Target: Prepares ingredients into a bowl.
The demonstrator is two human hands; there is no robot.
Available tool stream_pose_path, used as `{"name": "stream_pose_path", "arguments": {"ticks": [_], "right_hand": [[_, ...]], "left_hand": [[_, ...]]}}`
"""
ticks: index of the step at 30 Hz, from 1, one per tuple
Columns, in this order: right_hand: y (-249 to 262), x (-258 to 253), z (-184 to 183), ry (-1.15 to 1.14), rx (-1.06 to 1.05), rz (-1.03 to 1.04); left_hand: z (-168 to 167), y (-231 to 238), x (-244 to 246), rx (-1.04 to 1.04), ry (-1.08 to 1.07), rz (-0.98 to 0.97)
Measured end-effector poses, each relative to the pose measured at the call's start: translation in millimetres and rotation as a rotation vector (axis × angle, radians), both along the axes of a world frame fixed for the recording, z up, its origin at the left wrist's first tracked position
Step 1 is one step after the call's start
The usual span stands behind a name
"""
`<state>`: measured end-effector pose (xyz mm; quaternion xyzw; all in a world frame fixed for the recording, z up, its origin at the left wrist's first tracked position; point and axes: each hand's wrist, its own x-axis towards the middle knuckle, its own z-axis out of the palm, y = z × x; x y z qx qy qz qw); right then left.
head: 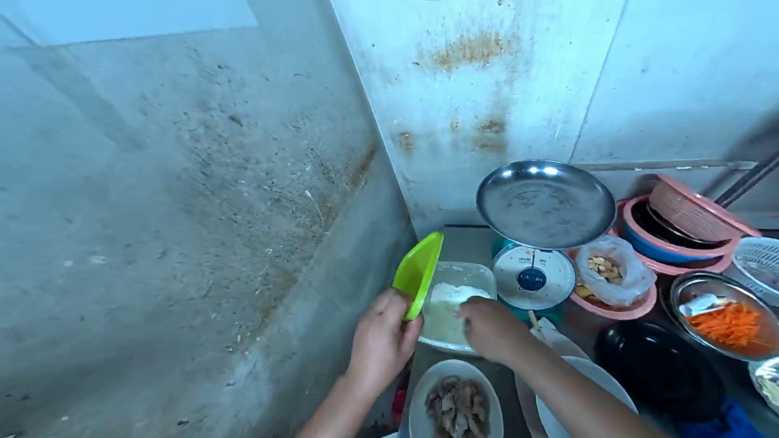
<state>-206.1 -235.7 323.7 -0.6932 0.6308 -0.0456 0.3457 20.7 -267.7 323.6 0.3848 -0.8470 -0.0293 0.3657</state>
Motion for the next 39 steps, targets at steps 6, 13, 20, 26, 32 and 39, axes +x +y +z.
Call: {"name": "stream_pose_path", "arguments": {"ticks": [6, 13, 20, 26, 32, 39], "right_hand": [[-93.6, 61.8, -104.6, 0.299, 0.291, 0.342], [-87.5, 67.0, -66.1, 0.395, 0.184, 0.252], [-80.5, 17.4, -20.7, 0.073, 0.067, -0.021], [9.2, 6.0, 30.0, -0.613, 0.362, -0.345], [52.3, 52.0, -26.0, 0.007, 0.348, 0.041], [69.8, 39.3, -51.4, -0.055, 0.317, -0.188]], "left_hand": [[-14.6, 9.5, 15.9, 0.015, 0.158, 0.031], [-14.4, 12.3, 31.3, -0.013, 0.218, -0.032], [-4.9, 2.2, 13.9, -0.012, 0.129, -0.109], [7.6, -4.5, -3.1, -0.030, 0.101, -0.160], [-10.6, 11.4, -27.7, 0.002, -0.170, -0.354], [-37.9, 13.2, -50.3, 0.078, -0.353, -0.467]]}}
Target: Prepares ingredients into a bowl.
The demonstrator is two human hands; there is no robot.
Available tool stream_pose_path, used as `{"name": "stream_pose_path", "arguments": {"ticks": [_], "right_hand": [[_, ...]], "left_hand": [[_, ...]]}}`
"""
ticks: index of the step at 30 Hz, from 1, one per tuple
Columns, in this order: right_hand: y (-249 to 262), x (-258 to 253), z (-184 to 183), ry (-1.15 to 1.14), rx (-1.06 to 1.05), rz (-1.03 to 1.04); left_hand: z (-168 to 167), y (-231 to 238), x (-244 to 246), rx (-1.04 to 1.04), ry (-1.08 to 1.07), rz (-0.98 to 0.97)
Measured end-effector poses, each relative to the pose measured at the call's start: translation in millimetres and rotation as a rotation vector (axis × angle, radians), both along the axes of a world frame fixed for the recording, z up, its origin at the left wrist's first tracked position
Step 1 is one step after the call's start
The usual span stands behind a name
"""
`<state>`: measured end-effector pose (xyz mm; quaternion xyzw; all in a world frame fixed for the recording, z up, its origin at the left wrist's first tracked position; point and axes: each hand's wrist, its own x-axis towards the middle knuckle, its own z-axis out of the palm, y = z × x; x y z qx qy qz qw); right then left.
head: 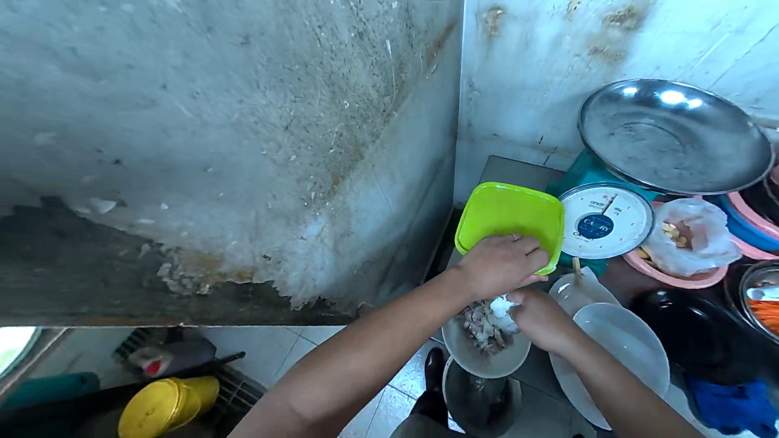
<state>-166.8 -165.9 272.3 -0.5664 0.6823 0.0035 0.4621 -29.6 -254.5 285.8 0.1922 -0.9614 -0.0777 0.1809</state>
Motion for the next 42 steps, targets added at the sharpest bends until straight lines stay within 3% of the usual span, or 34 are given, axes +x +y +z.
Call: {"name": "stream_pose_path", "arguments": {"ticks": [5, 7, 10, 13, 15, 17, 19, 21, 24, 26, 28, 30, 32, 34, 38, 42], "right_hand": [[15.9, -23.3, 9.5, -0.604, 0.060, -0.639], [18.7, -22.3, 23.1, -0.703, 0.059, -0.741], [19.8, -7.2, 34.6, -0.679, 0.018, -0.630], [-3.9, -1.3, 55.6, -0.682, -0.111, -0.661], [-31.5, -4.1, 60.9, -0.540, -0.240, -0.609], [-69.8, -7.8, 42.6, -0.257, -0.388, -0.381], [-103.9, -7.8, 11.1, 0.016, -0.362, 0.004], [-113.6, -3.8, 8.5, 0.092, -0.381, 0.102], [-82.1, -6.4, 54.9, 0.026, -0.502, 0.014], [-36.4, -4.9, 67.3, -0.005, -0.356, -0.007], [-2.6, 10.4, 42.8, 0.046, -0.178, 0.151], [15.7, 34.8, -10.7, 0.194, -0.115, 0.358], [20.4, 49.4, -63.2, 0.247, -0.149, 0.382], [19.4, 49.7, -80.2, 0.238, -0.186, 0.340], [11.7, 40.6, -24.7, 0.292, -0.099, 0.314], [19.0, 35.0, -21.0, 0.255, -0.197, 0.282]], "left_hand": [[5.8, -7.6, 5.0, -0.040, 0.137, 0.080], [21.1, -15.7, 10.5, -0.044, 0.254, 0.124], [39.7, -24.3, 17.6, -0.088, 0.408, 0.143], [56.2, -31.4, 20.3, -0.154, 0.477, 0.149], [62.5, -33.7, 23.2, -0.157, 0.513, 0.158], [67.5, -35.8, 24.6, -0.158, 0.517, 0.158], [67.2, -35.3, 23.6, -0.170, 0.490, 0.152], [64.5, -34.9, 22.6, -0.175, 0.456, 0.143], [60.0, -31.7, 21.8, -0.132, 0.413, 0.132], [55.6, -22.3, 18.2, -0.067, 0.319, 0.108], [46.3, -13.3, 7.7, -0.026, 0.180, 0.091], [30.0, -1.4, -6.6, 0.039, 0.049, 0.046], [10.8, 5.1, -19.1, 0.067, -0.028, 0.009], [-7.0, 8.0, -23.3, 0.051, -0.053, -0.018], [-18.2, 8.0, -23.8, 0.026, -0.108, -0.009], [-8.2, -0.6, -30.9, 0.059, -0.148, -0.024]]}}
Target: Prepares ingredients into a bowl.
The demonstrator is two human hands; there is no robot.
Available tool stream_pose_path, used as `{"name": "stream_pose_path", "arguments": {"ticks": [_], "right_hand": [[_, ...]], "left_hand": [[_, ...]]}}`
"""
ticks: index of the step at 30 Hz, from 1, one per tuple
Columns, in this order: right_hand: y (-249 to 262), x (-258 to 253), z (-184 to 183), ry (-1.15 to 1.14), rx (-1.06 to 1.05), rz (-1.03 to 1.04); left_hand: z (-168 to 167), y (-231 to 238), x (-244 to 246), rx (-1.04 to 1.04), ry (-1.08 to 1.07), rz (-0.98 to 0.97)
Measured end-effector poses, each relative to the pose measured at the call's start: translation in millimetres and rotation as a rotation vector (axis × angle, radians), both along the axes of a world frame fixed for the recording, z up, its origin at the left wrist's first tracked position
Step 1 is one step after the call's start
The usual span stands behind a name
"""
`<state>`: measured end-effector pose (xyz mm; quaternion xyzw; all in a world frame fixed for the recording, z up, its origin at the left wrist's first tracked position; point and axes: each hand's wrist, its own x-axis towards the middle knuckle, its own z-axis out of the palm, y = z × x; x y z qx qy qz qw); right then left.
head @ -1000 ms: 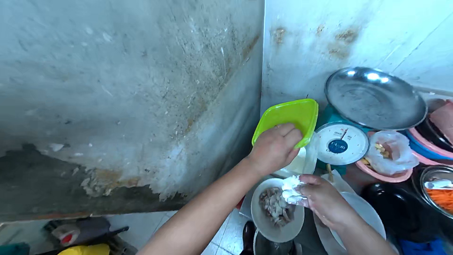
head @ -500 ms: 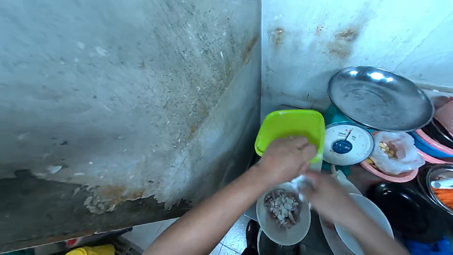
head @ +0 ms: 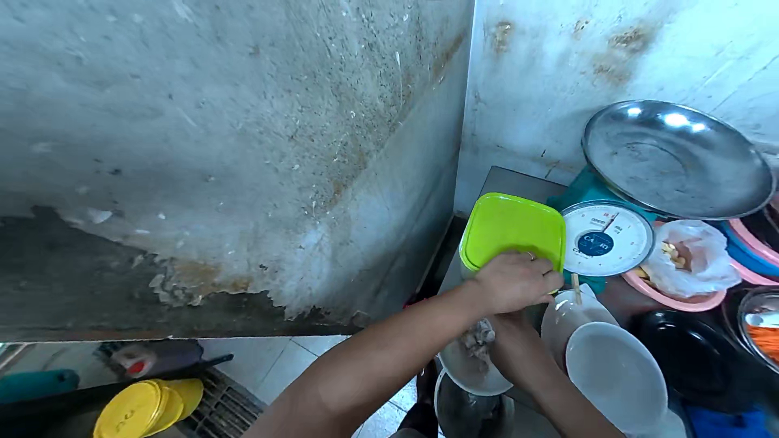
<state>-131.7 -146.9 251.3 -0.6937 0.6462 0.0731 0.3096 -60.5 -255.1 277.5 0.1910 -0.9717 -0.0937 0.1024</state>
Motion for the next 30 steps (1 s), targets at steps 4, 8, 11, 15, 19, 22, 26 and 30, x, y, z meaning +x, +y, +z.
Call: {"name": "stream_pose_path", "arguments": {"ticks": [4, 8, 11, 15, 19, 22, 26, 30], "right_hand": [[1.6, -6.1, -11.8, -0.088, -0.016, -0.135], [10.6, 1.1, -21.6, -0.126, -0.159, -0.047], [20.6, 11.9, -32.2, -0.064, -0.040, 0.115], [21.8, 15.8, -58.2, 0.019, -0.023, 0.048], [2.6, 12.3, -44.5, -0.047, 0.003, -0.059], [-2.5, 8.1, -7.9, -0.022, -0.048, -0.108], [-5.3, 1.8, 19.6, -0.130, 0.141, -0.119], [-14.0, -8.3, 7.1, -0.243, 0.195, -0.149]], "left_hand": [[1.9, -9.9, -4.0, 0.003, -0.016, -0.039], [1.4, -10.0, -1.6, -0.002, -0.020, -0.096], [-2.2, -5.7, -1.3, -0.006, -0.026, -0.073], [-0.7, -5.8, -6.1, 0.048, -0.089, 0.021], [9.0, -2.8, -0.8, 0.102, -0.095, 0.113], [12.2, 16.1, 44.3, 0.083, 0.250, 0.316], [-40.6, 84.2, 136.5, 0.564, 0.359, 0.899], [-99.6, 144.0, 155.3, 1.281, 0.281, 1.069]]}}
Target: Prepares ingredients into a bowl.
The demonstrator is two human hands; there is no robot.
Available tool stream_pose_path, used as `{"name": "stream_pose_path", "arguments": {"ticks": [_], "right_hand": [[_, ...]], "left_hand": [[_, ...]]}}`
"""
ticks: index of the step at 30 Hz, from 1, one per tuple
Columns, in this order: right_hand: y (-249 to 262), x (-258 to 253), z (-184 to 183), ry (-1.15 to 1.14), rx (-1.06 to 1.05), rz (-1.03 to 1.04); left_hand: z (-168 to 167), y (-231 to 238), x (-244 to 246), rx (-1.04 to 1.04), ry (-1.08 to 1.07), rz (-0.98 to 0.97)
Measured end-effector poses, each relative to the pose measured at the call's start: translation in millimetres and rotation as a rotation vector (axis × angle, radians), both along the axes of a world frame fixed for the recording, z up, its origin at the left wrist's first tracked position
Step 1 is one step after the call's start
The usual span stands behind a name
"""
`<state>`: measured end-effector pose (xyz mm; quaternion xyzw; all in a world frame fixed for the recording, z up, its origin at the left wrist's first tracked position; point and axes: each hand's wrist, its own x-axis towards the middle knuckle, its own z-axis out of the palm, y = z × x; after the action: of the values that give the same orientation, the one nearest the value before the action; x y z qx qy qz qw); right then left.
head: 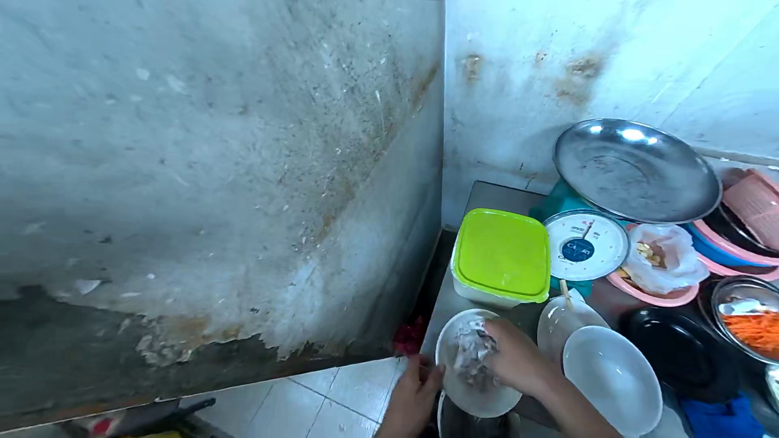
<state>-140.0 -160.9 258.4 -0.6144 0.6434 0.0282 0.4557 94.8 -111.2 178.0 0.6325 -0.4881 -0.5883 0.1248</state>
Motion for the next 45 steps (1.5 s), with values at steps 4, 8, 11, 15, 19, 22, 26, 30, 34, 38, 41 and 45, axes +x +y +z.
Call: {"name": "stream_pose_path", "arguments": {"ticks": [4, 8, 11, 15, 19, 22, 26, 30, 34, 38, 41, 45], "right_hand": [[1.0, 22.3, -55.1, 0.171, -0.077, 0.121], [-13.7, 14.1, -48.8, 0.204, -0.117, 0.193], [-19.8, 2.9, -7.2, 0.231, -0.102, 0.220], [-13.9, -6.8, 17.8, 0.152, -0.040, 0.232], [-0.3, 14.3, -24.5, 0.309, -0.129, 0.459], [1.5, 21.6, -55.0, 0.353, -0.229, 0.537], [-25.1, 6.0, -28.5, 0.244, -0.189, 0.506], [-25.9, -3.7, 18.7, 0.182, -0.126, 0.434], [-21.7, -5.4, 26.5, 0.182, -0.030, 0.443], [-3.3, 24.3, -30.1, 0.281, -0.151, 0.524], [4.1, 33.3, -51.1, 0.277, -0.197, 0.517], [-15.0, 9.8, -11.0, 0.161, -0.106, 0.330]], "left_hand": [[-12.6, 24.3, -22.4, 0.029, 0.180, 0.131], [-18.0, 34.3, -27.7, -0.025, 0.171, 0.185], [-18.3, 47.1, -28.3, -0.052, 0.198, 0.240], [-19.7, 65.6, -39.1, -0.088, 0.237, 0.323], [-20.2, 66.4, -57.2, -0.107, 0.236, 0.413], [-17.6, 62.8, -61.2, -0.096, 0.220, 0.438], [-13.7, 63.8, -52.1, -0.077, 0.248, 0.441], [-17.3, 65.5, -40.0, -0.079, 0.270, 0.450], [-19.4, 62.9, -34.1, -0.080, 0.290, 0.420], [-19.4, 56.3, -38.1, -0.051, 0.311, 0.372], [-18.2, 50.6, -42.8, -0.031, 0.317, 0.376], [-17.7, 51.3, -34.2, -0.003, 0.333, 0.349]]}}
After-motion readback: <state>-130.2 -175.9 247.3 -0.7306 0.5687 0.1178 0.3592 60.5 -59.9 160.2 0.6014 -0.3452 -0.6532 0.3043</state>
